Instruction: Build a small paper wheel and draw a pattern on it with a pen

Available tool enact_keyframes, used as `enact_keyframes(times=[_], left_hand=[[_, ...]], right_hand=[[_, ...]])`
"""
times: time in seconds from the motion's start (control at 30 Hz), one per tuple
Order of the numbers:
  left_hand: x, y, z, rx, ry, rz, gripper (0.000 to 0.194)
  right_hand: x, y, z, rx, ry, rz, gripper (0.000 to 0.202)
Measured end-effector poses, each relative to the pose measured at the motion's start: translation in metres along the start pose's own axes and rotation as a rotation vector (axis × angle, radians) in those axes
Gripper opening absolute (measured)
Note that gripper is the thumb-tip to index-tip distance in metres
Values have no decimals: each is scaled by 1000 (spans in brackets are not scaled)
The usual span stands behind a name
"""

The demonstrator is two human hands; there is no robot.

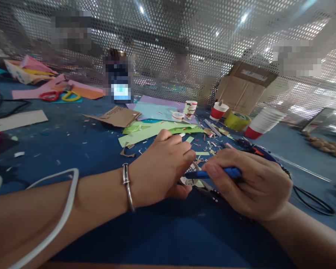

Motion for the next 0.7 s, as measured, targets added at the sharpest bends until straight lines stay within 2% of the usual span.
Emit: enact_keyframes(times=[0.7], left_hand=[[-1, 1, -1, -12, 9, 15, 34]], right_hand=[[-3, -1, 1, -29, -33, 8, 14]])
Point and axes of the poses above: each hand's wrist, its own z-axis towards the middle knuckle, its own y-axis out of the palm, x = y × z, the point moved 6 cm from there along z, towards the middle knuckle, and after that the axes turned 15 degrees about x, right-handed, at the moved point
